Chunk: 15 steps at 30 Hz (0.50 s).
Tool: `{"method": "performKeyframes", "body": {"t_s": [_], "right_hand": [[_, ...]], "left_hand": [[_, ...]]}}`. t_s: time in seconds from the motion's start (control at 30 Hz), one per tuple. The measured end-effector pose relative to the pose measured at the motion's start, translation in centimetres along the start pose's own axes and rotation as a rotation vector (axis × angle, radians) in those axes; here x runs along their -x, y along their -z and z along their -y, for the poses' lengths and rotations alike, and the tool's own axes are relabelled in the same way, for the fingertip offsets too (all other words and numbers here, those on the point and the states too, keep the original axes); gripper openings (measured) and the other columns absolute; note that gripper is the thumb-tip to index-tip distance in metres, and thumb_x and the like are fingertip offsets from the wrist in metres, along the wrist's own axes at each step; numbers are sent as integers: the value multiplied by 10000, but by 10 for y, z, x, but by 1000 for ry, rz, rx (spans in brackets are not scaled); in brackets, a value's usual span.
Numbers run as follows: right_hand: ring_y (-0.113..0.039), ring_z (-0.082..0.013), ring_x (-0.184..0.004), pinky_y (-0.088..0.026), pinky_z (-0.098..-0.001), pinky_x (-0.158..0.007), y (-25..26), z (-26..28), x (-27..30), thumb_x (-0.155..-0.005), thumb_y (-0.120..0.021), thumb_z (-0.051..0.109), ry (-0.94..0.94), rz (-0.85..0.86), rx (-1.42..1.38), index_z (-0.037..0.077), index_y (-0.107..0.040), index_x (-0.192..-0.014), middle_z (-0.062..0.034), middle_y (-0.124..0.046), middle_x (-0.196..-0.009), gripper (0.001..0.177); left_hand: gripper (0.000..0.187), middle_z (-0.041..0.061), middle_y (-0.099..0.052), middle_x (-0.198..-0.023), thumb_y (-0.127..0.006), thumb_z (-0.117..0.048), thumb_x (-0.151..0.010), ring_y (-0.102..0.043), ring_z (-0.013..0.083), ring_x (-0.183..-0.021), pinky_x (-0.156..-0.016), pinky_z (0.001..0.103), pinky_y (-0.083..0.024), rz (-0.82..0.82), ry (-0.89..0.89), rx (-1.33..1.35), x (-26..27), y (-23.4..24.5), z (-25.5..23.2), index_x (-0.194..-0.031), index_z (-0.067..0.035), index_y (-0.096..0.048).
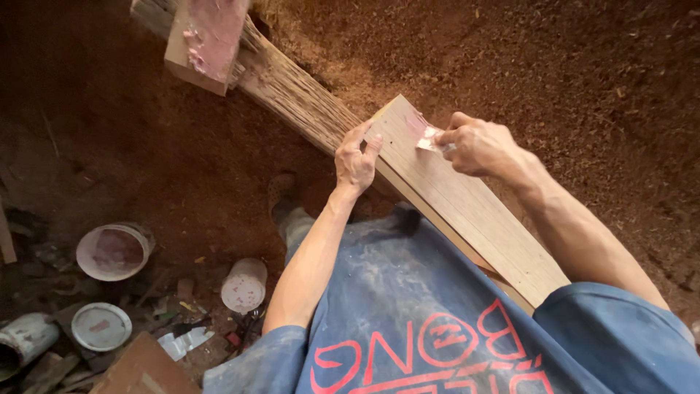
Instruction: The person applies pink filler to a wooden shelf with a putty knife and handles a tube of filler. The person then uses a rotary tool on the wood.
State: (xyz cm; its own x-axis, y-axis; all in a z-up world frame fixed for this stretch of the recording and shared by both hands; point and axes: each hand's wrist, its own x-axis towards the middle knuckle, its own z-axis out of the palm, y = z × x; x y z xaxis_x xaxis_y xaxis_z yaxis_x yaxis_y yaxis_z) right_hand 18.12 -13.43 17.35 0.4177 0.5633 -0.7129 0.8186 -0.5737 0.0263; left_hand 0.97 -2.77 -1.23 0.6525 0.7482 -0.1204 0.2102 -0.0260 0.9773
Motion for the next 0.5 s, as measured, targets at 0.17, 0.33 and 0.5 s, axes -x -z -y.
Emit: {"method": "performKeyframes", "body": {"t_s": [0.17,0.33,0.5], "right_hand": [[-621,-266,-1111,-557,-394,-934,-28,-28,-33,-906,-669,157,313,-367,-3,245,-734,-1281,-35,-611,-1410,391],[-610,-247,-1237,-568,-359,-1020,-54,-78,-38,-961,-596,101,237,-322,-199,225,-733,-1302,-17,-611,-1468,388],[-599,-271,-1251,-569,-391,-981,-22,-54,-24,-1003,-617,206,165,-357,-134,205,-728,-1302,-32,-597,-1437,319]], "left_hand": [[503,184,-673,-1322,-656,-407,-961,-635,325,-1252,-1084,389,-479,15,14,-12,0,2,0,-1316,-51,-669],[501,181,-672,-1330,-653,-404,-967,-634,325,-1260,-1092,388,-476,17,-22,6,0,4,-2,-1325,-53,-663],[494,178,-673,-1322,-647,-403,-971,-636,323,-1254,-1085,386,-479,20,-12,-2,0,5,-6,-1324,-57,-664]]}}
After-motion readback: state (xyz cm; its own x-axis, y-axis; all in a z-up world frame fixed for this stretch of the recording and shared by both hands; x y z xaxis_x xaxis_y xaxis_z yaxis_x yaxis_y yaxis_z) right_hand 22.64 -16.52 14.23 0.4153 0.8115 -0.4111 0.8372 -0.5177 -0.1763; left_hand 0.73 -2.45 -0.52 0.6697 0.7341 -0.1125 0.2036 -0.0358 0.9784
